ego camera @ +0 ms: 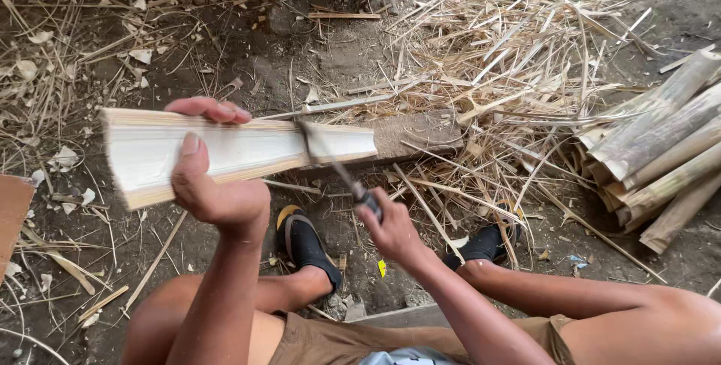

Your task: The person sits on the ground and uses a knife to shave and shape a piece of wood. They repeatedly scrape the surface, rotate the wood to work different sides, and place the finished pieces aside.

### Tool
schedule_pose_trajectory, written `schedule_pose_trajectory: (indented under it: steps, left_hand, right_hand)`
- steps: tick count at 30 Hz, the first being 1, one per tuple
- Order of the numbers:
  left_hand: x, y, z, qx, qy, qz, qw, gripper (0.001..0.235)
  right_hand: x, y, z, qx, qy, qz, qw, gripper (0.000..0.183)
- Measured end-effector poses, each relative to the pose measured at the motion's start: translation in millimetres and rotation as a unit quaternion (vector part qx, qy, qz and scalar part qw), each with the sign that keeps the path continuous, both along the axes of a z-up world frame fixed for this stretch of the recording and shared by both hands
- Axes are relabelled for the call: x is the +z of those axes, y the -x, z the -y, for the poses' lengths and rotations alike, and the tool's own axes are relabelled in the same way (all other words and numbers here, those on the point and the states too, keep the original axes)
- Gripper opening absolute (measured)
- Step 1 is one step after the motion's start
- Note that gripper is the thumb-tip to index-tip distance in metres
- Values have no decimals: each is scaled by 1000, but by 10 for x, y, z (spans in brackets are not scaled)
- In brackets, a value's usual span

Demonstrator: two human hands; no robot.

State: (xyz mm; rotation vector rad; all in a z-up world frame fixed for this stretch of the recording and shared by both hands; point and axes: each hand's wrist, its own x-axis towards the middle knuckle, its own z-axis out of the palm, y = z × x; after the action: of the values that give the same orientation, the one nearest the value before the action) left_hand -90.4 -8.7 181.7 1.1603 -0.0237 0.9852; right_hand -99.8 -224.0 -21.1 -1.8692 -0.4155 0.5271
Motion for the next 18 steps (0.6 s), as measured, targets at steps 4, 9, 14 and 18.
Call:
schedule_pose_trajectory:
  steps: [4,9,14,18]
  left_hand:
    - [3,-27,-265,38,25,-8,999,38]
    - [26,-69,-275,35,54,0,998,38]
    - [-61,-23,-136,32,11,-2,999,39]
    - [-28,37,-248,2,77,13,997,38]
  right_hand:
    - [-334,-389,125,-84,116,-50,988,53]
    - [-162,-231,114,-63,140,-90,984,55]
    - [-680,-104,116,-48,61,-18,997,57]
    - [-1301,-570,316,-160,169,-121,965,54]
